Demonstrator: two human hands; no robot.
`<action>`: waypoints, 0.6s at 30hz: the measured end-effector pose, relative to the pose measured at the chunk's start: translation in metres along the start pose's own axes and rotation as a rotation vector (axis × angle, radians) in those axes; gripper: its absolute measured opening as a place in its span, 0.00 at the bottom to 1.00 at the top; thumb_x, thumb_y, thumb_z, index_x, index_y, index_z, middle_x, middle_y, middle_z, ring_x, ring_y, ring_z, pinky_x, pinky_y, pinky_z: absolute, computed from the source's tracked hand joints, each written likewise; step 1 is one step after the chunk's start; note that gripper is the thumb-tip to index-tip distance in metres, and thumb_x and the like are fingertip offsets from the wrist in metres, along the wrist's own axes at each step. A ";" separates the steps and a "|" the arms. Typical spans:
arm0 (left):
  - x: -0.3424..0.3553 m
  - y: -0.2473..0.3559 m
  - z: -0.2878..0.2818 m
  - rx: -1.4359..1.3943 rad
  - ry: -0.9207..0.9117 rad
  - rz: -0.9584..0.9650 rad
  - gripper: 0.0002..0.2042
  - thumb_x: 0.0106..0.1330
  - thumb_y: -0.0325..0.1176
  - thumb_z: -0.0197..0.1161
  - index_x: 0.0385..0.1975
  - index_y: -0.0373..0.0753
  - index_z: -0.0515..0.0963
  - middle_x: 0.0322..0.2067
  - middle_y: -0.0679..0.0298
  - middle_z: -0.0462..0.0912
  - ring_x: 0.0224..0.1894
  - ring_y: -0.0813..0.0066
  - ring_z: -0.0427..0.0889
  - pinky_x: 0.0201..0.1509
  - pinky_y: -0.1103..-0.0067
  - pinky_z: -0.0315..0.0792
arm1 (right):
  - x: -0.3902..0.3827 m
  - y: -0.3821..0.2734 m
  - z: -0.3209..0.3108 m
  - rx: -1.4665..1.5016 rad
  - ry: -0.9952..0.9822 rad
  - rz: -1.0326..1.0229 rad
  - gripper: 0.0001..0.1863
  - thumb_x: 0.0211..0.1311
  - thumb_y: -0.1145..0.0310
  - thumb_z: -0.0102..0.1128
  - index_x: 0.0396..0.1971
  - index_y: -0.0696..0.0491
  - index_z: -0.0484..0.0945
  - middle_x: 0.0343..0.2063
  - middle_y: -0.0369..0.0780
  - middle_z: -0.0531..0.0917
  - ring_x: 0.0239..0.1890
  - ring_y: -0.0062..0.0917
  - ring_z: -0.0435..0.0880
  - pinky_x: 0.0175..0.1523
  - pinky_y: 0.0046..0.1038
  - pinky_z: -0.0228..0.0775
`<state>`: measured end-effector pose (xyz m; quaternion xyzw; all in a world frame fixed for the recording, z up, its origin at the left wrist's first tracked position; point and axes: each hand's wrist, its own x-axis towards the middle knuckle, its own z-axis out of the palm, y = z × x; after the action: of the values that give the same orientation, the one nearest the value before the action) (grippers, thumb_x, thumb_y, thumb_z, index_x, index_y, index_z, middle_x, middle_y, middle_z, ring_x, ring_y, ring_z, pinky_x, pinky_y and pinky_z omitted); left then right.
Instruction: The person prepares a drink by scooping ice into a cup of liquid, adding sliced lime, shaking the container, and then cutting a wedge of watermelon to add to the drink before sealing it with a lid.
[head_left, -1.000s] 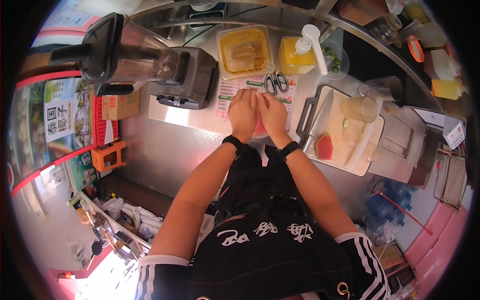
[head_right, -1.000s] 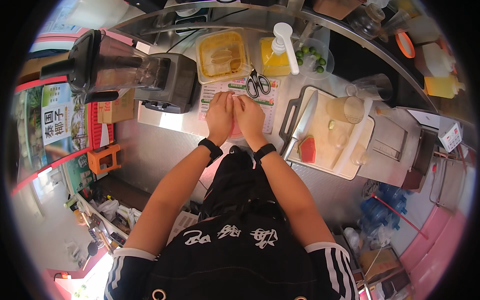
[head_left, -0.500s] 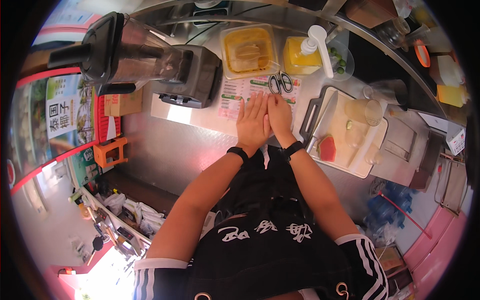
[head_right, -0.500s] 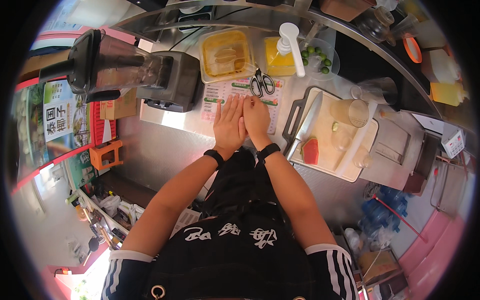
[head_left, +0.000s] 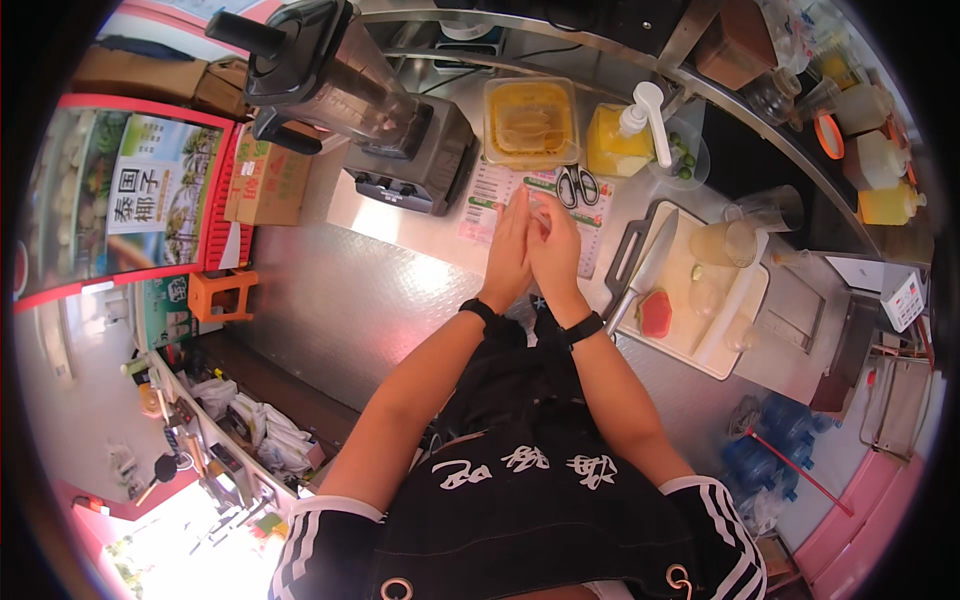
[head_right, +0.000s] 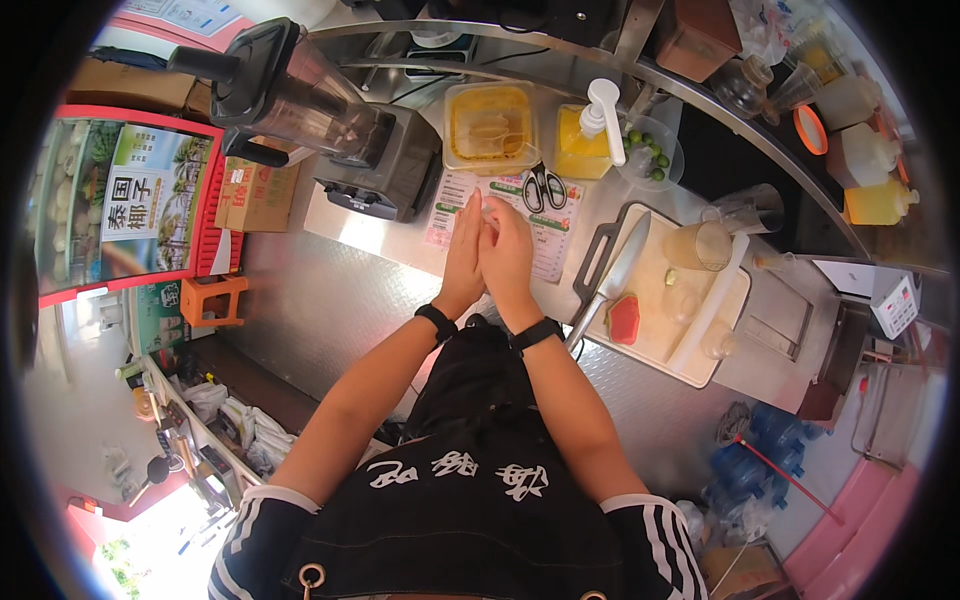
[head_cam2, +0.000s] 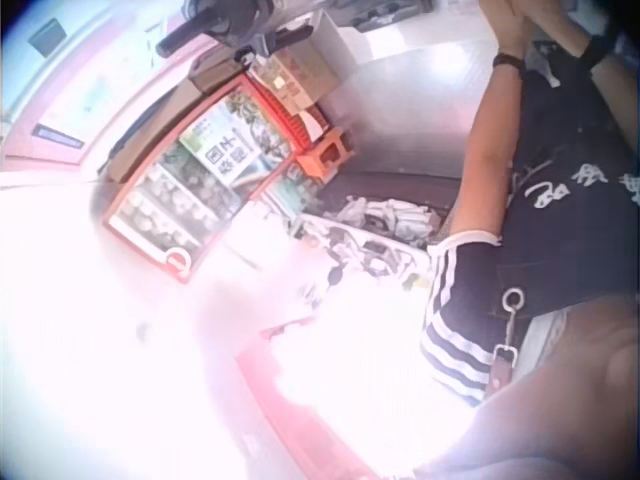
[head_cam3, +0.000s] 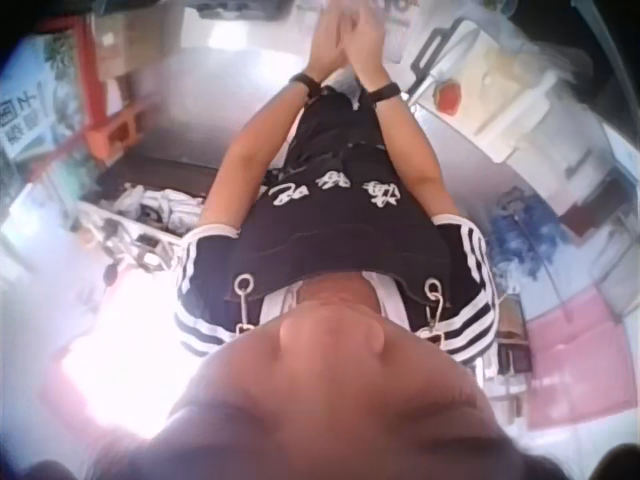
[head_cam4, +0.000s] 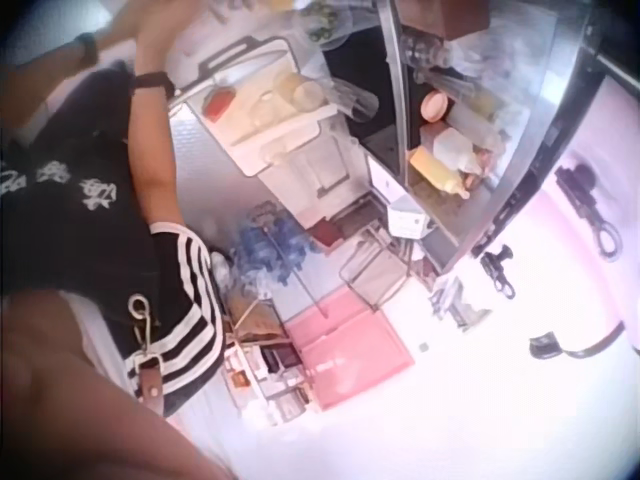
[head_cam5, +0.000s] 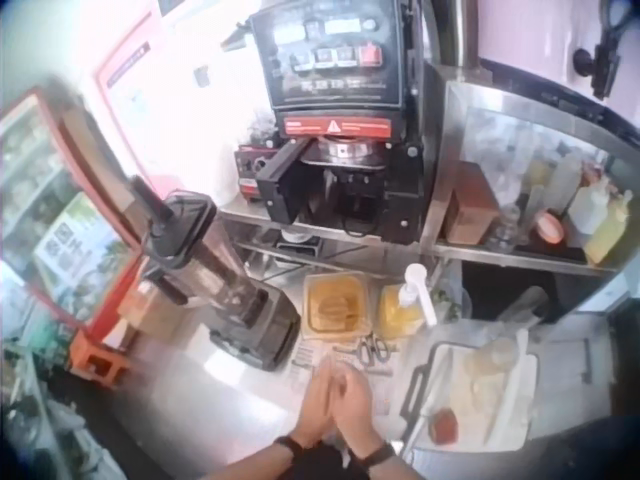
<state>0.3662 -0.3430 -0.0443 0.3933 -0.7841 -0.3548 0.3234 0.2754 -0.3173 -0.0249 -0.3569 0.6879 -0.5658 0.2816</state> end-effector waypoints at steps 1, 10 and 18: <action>-0.005 -0.001 0.001 0.002 0.024 -0.053 0.31 0.68 0.34 0.50 0.69 0.34 0.49 0.67 0.48 0.58 0.70 0.52 0.55 0.73 0.59 0.41 | 0.002 -0.001 0.001 -0.176 -0.020 -0.201 0.17 0.53 0.78 0.57 0.44 0.55 0.78 0.34 0.44 0.81 0.39 0.38 0.78 0.50 0.36 0.68; -0.020 -0.015 0.027 0.154 0.186 -0.119 0.28 0.68 0.33 0.48 0.68 0.33 0.54 0.64 0.48 0.63 0.68 0.51 0.58 0.72 0.57 0.46 | 0.016 0.019 -0.029 -0.010 -0.377 -0.160 0.23 0.53 0.77 0.58 0.52 0.54 0.76 0.48 0.45 0.82 0.52 0.37 0.81 0.61 0.32 0.68; -0.013 -0.018 0.032 0.285 0.260 -0.069 0.29 0.65 0.33 0.51 0.67 0.32 0.57 0.63 0.48 0.65 0.67 0.53 0.61 0.72 0.59 0.48 | 0.019 0.039 -0.018 -0.062 -0.238 -0.196 0.21 0.55 0.76 0.60 0.51 0.57 0.76 0.45 0.44 0.84 0.48 0.31 0.84 0.52 0.26 0.73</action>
<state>0.3544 -0.3306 -0.0790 0.5041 -0.7641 -0.1973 0.3508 0.2436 -0.3186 -0.0591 -0.4952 0.6287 -0.5228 0.2936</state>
